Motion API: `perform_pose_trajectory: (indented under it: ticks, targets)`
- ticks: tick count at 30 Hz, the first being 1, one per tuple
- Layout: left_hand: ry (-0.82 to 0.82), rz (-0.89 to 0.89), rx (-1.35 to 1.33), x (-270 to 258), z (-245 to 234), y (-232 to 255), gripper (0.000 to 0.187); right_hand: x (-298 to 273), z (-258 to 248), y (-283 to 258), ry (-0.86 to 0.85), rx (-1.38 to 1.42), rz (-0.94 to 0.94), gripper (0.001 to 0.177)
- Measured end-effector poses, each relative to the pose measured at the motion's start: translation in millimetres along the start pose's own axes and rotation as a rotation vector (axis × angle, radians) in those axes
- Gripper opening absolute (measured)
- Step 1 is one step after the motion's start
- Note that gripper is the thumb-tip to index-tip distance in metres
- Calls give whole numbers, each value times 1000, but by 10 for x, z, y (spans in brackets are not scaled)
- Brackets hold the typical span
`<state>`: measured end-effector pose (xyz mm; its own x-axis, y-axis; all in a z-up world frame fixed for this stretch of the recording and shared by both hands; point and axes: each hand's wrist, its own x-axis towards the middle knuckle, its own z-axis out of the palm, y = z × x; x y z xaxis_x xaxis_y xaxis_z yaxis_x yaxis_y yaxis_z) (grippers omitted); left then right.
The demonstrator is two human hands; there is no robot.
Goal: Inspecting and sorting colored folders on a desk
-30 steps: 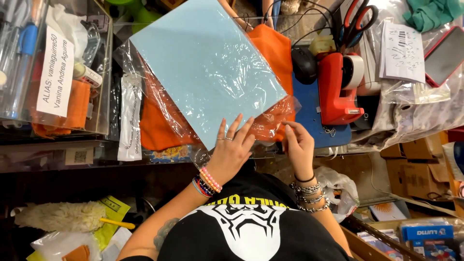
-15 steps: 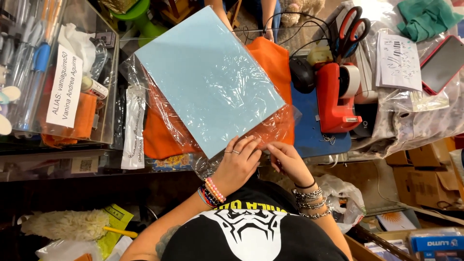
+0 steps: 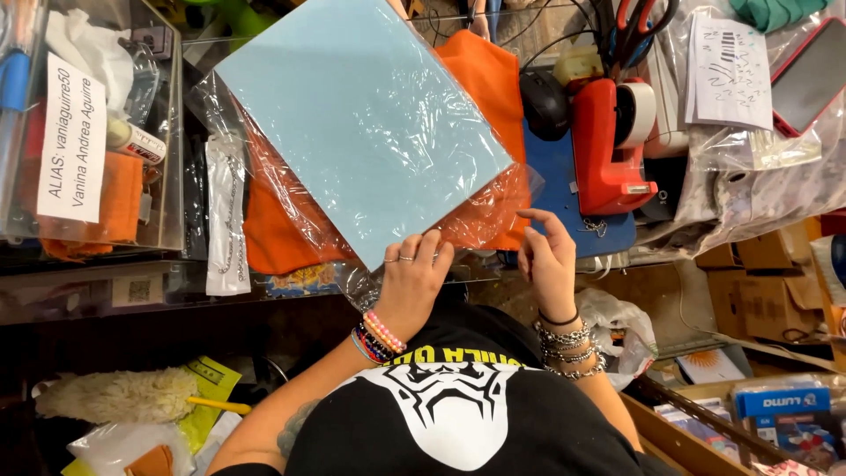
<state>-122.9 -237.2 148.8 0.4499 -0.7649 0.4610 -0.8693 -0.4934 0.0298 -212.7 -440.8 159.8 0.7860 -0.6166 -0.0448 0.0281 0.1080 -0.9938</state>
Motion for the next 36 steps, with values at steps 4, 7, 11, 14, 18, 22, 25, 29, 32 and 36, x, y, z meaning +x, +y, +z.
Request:
perform_pose_trajectory:
  ticks: [4,7,11,14,18,22,25,29,32,36]
  targets:
    - [80,-40,10,4,-13,-45,9,12,29,50,-43,-27,-9,28]
    - [99,-35,-33,-48,55,-75,4,53,8,124,3,-24,21,24]
    - [93,-30,-68,-95,72,-85,5,44,77,12,-17,-79,33,27]
    - [106,-30,-82,-26,-86,-54,10,34,102,34,-59,-129,83,32]
    - [187,-50,-143,73,-288,-23,14,62,66,180,-243,-15,251,41]
    - [246,-52,-173,74,-326,-17,15,63,74,219,-442,-24,371,49]
    - [294,-38,-208,52,-323,7,13,45,101,139,-450,-70,450,47]
    - [384,25,-203,180,-528,32,12,-35,314,-334,-474,-64,430,45]
    - [411,49,-206,233,-593,40,15,-62,509,-398,-396,22,368,24]
    - [451,61,-256,246,-639,27,12,-38,557,119,-289,86,299,43]
